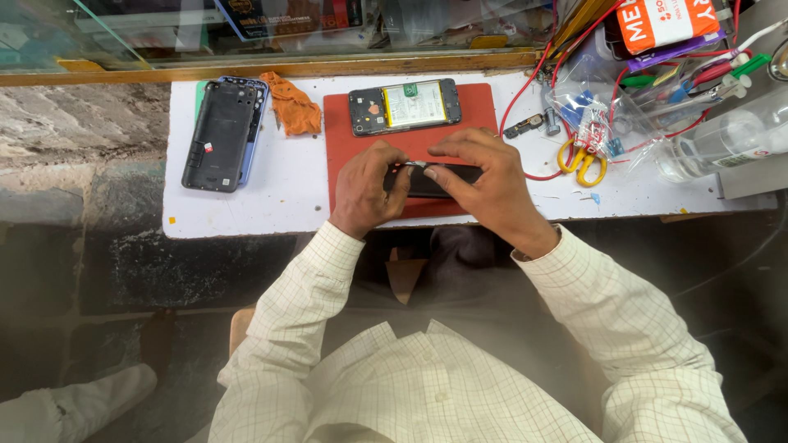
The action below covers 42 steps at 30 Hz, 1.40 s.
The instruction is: The person works on a disassembled smartphone at a repair bench. They hold the phone frame, scrape along its edge with a small tool, brush the frame and battery compartment with a toothbrush, and wipe the phone with an orange cloth.
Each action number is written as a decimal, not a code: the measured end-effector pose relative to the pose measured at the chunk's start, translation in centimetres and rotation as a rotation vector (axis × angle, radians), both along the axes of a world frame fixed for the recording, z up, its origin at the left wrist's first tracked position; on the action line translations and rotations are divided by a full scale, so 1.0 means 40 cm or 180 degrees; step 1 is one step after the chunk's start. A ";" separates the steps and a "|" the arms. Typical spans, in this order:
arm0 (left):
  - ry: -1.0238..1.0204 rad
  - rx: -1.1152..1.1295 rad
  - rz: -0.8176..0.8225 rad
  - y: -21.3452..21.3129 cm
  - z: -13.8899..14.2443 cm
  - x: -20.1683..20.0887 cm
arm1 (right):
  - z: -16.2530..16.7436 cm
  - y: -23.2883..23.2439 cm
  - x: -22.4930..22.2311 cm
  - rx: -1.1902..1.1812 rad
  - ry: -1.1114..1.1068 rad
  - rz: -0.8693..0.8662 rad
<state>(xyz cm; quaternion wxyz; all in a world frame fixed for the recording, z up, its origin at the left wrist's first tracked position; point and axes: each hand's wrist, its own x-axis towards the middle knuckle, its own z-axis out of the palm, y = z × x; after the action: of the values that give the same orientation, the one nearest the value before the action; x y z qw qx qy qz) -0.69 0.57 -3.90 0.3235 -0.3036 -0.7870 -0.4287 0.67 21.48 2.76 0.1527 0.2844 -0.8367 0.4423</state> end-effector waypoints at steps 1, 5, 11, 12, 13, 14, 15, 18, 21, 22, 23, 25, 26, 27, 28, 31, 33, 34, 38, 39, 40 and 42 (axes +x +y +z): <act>-0.0035 0.0009 0.0001 0.001 -0.001 0.002 | 0.001 -0.007 0.004 -0.0005 0.0130 -0.0009; -0.0028 -0.0035 0.0042 0.003 -0.002 0.004 | -0.002 -0.033 0.002 0.0166 0.0531 -0.0075; -0.0192 0.0019 0.0075 0.005 -0.001 0.007 | -0.004 -0.024 -0.018 0.0271 0.0441 0.0093; -0.0263 0.0041 0.0106 0.007 0.000 0.007 | -0.004 -0.020 -0.024 0.0279 0.0323 0.0139; -0.0334 0.0062 0.0138 0.009 0.001 0.008 | -0.002 -0.017 -0.029 0.0285 0.0206 0.0186; -0.0407 0.0113 0.0166 0.012 0.002 0.009 | -0.001 -0.014 -0.036 0.0206 0.0082 0.0264; -0.0478 0.0164 0.0196 0.016 0.004 0.011 | 0.000 -0.012 -0.042 0.0127 -0.0039 0.0344; -0.0773 0.0209 0.0340 0.026 0.014 0.013 | -0.003 -0.011 -0.055 -0.0143 -0.0247 0.0414; -0.0912 0.0300 0.0348 0.032 0.025 0.018 | -0.016 -0.016 -0.057 -0.0143 -0.0137 0.0314; -0.0921 0.0347 0.0318 0.034 0.028 0.018 | -0.022 -0.018 -0.057 -0.0095 -0.0055 0.0261; -0.0885 0.0381 0.0258 0.035 0.031 0.021 | -0.029 -0.020 -0.058 -0.0036 -0.0027 0.0192; -0.0819 0.0449 0.0136 0.037 0.036 0.022 | -0.043 -0.021 -0.063 0.0084 0.0025 0.0053; -0.0891 0.0481 0.0085 0.038 0.039 0.021 | -0.050 -0.019 -0.069 -0.0043 -0.0126 0.0092; -0.0965 0.0513 0.0036 0.036 0.041 0.020 | -0.057 -0.017 -0.073 -0.0171 -0.0278 0.0132; -0.1041 0.0545 -0.0013 0.035 0.042 0.017 | -0.065 -0.013 -0.080 -0.0297 -0.0432 0.0172; -0.1226 0.0502 0.0001 0.034 0.043 0.015 | -0.085 0.006 -0.108 -0.0473 -0.1186 0.0409; -0.1248 0.0555 0.0018 0.037 0.041 0.014 | -0.100 0.019 -0.126 -0.0623 -0.1624 0.0443; -0.1265 0.0583 0.0028 0.039 0.039 0.015 | -0.106 0.024 -0.134 -0.0697 -0.1850 0.0461; -0.1333 0.0605 0.0094 0.047 0.034 0.015 | -0.116 0.031 -0.155 -0.1005 -0.2384 0.0583; -0.1338 0.0615 0.0102 0.049 0.033 0.014 | -0.113 0.030 -0.156 -0.1022 -0.2396 0.0608; -0.1343 0.0624 0.0110 0.050 0.034 0.012 | -0.108 0.028 -0.153 -0.1039 -0.2408 0.0633; -0.1487 0.0638 0.0162 0.051 0.036 0.009 | -0.092 0.024 -0.138 -0.0656 -0.1930 0.0436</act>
<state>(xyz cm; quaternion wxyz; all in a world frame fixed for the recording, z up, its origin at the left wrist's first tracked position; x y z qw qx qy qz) -0.33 2.62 -2.47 0.1721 -0.1428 -0.8013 -0.5548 -4.86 22.44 -0.92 -0.1056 0.1784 -0.7739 0.5985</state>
